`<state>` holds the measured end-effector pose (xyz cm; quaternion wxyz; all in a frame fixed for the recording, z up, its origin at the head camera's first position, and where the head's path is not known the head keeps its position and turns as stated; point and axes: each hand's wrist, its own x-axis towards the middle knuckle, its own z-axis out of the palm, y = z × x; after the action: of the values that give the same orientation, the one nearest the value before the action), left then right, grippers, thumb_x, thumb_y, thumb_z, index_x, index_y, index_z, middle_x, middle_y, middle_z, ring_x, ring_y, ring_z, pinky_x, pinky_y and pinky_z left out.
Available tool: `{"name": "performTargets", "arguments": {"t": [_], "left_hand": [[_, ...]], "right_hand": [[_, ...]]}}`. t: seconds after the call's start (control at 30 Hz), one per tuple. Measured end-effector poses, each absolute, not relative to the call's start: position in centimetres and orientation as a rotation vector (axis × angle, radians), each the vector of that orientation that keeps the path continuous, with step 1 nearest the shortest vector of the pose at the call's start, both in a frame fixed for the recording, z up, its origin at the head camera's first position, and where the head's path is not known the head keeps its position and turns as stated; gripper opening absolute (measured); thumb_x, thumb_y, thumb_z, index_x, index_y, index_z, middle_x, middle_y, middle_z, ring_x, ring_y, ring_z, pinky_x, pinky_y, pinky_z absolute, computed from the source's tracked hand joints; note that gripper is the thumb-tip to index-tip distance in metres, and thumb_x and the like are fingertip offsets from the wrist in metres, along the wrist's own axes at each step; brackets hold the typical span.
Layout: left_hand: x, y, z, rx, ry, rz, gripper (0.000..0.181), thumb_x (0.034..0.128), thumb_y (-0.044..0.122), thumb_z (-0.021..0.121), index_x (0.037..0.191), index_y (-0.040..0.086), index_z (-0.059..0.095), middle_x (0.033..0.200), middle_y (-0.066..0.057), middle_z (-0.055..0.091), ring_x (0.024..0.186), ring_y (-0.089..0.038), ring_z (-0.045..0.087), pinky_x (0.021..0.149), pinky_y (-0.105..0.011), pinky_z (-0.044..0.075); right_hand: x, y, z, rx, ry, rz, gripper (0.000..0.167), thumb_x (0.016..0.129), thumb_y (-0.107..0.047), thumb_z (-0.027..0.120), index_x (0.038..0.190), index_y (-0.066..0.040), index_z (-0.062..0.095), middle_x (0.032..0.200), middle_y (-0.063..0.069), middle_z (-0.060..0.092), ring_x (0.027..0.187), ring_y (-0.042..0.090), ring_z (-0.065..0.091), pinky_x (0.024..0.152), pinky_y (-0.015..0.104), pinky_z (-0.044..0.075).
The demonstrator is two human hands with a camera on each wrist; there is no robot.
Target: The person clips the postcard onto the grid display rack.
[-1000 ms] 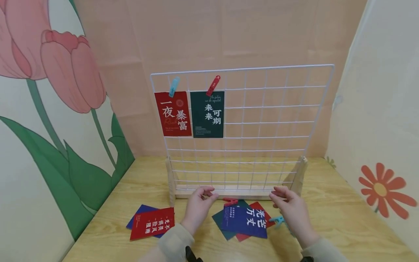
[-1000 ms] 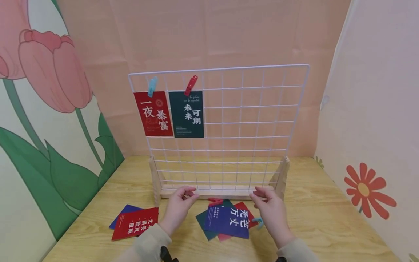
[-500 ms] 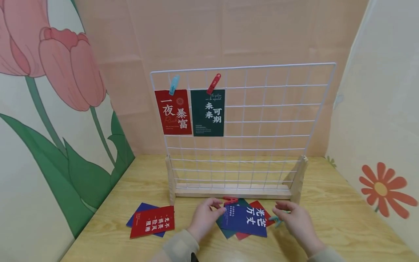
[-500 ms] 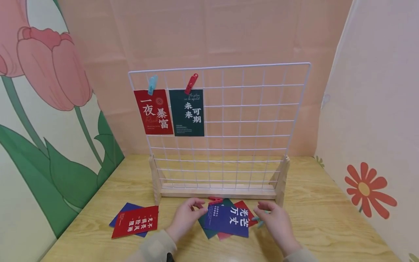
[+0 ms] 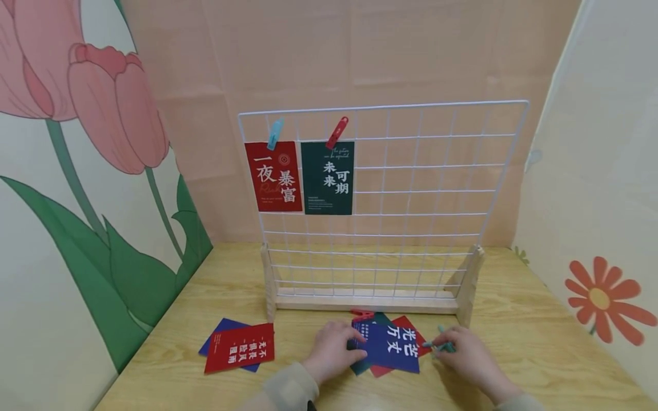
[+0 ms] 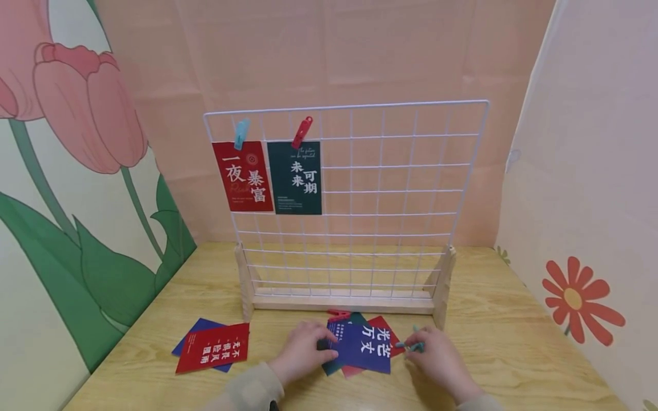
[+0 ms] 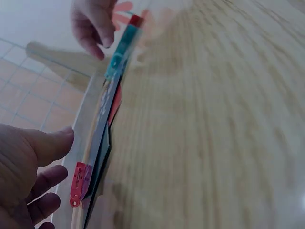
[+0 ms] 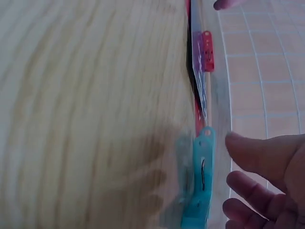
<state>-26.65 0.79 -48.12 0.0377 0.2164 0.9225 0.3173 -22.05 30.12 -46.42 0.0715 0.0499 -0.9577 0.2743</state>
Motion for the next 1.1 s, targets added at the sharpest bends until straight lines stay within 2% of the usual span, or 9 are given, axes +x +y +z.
{"name": "performTargets", "arguments": {"t": [0.1, 0.2, 0.47, 0.6, 0.73, 0.9, 1.1], "left_hand": [[-26.6, 1.0, -48.3, 0.750, 2.850, 0.874, 0.018, 0.0828, 0.039, 0.073, 0.100, 0.035, 0.069, 0.111, 0.012, 0.060, 0.109, -0.016, 0.047, 0.095, -0.044, 0.035], [-26.6, 0.9, -48.7, 0.836, 2.887, 0.783, 0.021, 0.0835, 0.039, 0.072, 0.104, 0.035, 0.069, 0.111, 0.016, 0.059, 0.107, -0.013, 0.047, 0.093, -0.041, 0.035], [-26.1, 0.9, -48.9, 0.921, 2.908, 0.525, 0.038, 0.0875, 0.043, 0.066, 0.125, 0.035, 0.063, 0.135, 0.016, 0.054, 0.118, -0.022, 0.045, 0.096, -0.043, 0.032], [-25.8, 1.0, -48.7, 0.919, 2.903, 0.437, 0.040, 0.0881, 0.046, 0.064, 0.127, 0.036, 0.061, 0.138, 0.016, 0.051, 0.116, -0.019, 0.043, 0.093, -0.040, 0.032], [-25.3, 1.0, -48.5, 0.951, 2.913, 0.333, 0.040, 0.0871, 0.050, 0.064, 0.126, 0.038, 0.061, 0.136, 0.016, 0.052, 0.113, -0.016, 0.042, 0.091, -0.040, 0.032], [-24.5, 0.7, -47.8, 0.981, 2.856, 0.243, 0.042, 0.0866, 0.055, 0.062, 0.126, 0.040, 0.060, 0.131, 0.015, 0.054, 0.117, -0.016, 0.043, 0.096, -0.043, 0.032], [-23.3, 0.2, -47.0, 1.015, 2.815, 0.185, 0.048, 0.0847, 0.059, 0.061, 0.129, 0.040, 0.059, 0.114, 0.012, 0.055, 0.104, -0.013, 0.044, 0.093, -0.039, 0.034]], "right_hand": [[-22.0, 30.3, -46.6, 0.224, -2.869, 0.694, 0.017, 0.069, -0.014, 0.081, 0.083, -0.018, 0.072, 0.098, 0.005, 0.063, 0.095, 0.032, 0.058, 0.081, 0.055, 0.046], [-22.0, 30.3, -46.7, 0.254, -2.873, 0.595, 0.017, 0.069, -0.015, 0.081, 0.083, -0.020, 0.072, 0.099, 0.003, 0.063, 0.096, 0.032, 0.056, 0.081, 0.054, 0.045], [-22.1, 30.0, -46.6, 0.282, -2.890, 0.445, 0.020, 0.067, -0.017, 0.083, 0.084, -0.021, 0.074, 0.102, 0.004, 0.064, 0.096, 0.031, 0.056, 0.080, 0.052, 0.046], [-22.1, 29.9, -46.7, 0.259, -2.917, 0.423, 0.020, 0.067, -0.020, 0.084, 0.084, -0.023, 0.074, 0.104, 0.005, 0.063, 0.097, 0.030, 0.055, 0.080, 0.052, 0.046], [-22.1, 30.0, -46.9, 0.256, -2.918, 0.411, 0.020, 0.066, -0.020, 0.084, 0.082, -0.024, 0.074, 0.102, 0.003, 0.063, 0.097, 0.029, 0.054, 0.081, 0.051, 0.046], [-22.0, 29.9, -46.9, 0.286, -2.895, 0.424, 0.019, 0.066, -0.017, 0.084, 0.081, -0.021, 0.073, 0.103, 0.006, 0.065, 0.101, 0.033, 0.055, 0.084, 0.054, 0.045], [-22.1, 29.8, -46.6, 0.304, -2.914, 0.399, 0.018, 0.067, -0.017, 0.083, 0.079, -0.023, 0.071, 0.107, 0.008, 0.066, 0.102, 0.034, 0.055, 0.085, 0.055, 0.044]]}}
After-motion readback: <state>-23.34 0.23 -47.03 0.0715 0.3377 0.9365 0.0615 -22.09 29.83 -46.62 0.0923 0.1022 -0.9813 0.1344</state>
